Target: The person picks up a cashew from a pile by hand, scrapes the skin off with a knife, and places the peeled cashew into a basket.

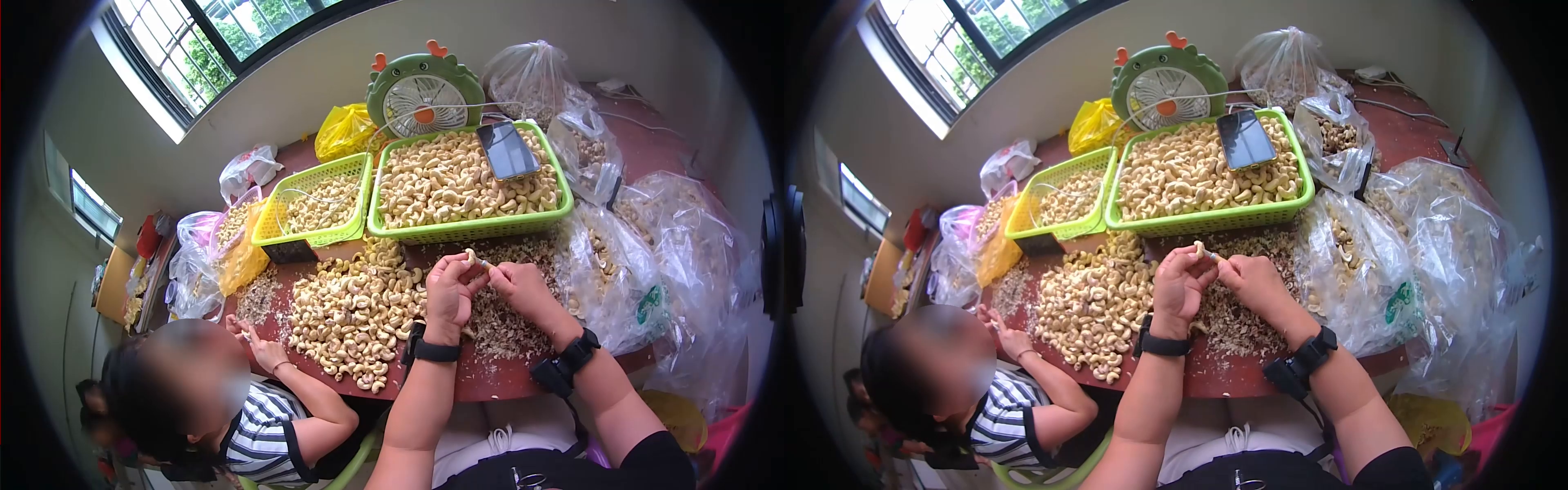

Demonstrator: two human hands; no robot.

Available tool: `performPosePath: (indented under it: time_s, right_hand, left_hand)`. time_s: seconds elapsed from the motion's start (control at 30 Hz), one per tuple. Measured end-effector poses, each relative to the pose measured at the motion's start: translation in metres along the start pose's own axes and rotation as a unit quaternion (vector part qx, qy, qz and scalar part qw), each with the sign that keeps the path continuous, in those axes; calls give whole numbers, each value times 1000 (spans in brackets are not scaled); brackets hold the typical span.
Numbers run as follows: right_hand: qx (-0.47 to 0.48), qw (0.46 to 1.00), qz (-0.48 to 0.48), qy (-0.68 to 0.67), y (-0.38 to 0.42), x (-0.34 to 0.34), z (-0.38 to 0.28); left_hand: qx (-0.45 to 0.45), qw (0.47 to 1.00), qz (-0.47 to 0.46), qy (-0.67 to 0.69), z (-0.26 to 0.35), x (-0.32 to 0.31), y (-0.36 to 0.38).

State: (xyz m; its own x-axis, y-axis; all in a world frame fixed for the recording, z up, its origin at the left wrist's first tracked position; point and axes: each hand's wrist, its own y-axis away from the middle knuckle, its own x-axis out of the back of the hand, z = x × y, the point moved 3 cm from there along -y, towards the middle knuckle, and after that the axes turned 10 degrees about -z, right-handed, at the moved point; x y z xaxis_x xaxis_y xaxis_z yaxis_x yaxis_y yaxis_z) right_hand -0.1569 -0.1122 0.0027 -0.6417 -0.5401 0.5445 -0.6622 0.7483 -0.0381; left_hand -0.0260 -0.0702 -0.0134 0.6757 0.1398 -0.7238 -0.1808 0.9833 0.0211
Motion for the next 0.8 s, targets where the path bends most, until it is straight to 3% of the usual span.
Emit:
performPosePath:
  time_s: [0.27, 0.4, 0.5, 0.57, 0.63, 0.73, 0.8]
  right_hand:
    - [23, 999, 20, -21, -1, 0, 6]
    - [-39, 995, -7, -90, -3, -4, 7]
    - [-23, 985, -7, -170, -12, -9, 27]
    - [49, 991, 9, -128, -22, -6, 50]
    - [62, 988, 22, -138, -38, -5, 78]
    - [91, 969, -14, -228, -43, -6, 78]
    - [44, 952, 3, -302, -38, -12, 67]
  left_hand:
    - [1, 1000, -2, 28, -5, 0, -2]
    - [-12, 998, 38, 39, -7, 2, -4]
    - [-16, 998, 63, -3, -2, 1, -6]
    - [-26, 996, 82, -25, 1, 0, -6]
    - [-43, 993, 85, -72, 6, -6, -1]
    - [-71, 984, 106, -126, 5, -8, 1]
    - [-100, 981, 139, -91, 15, -26, 27]
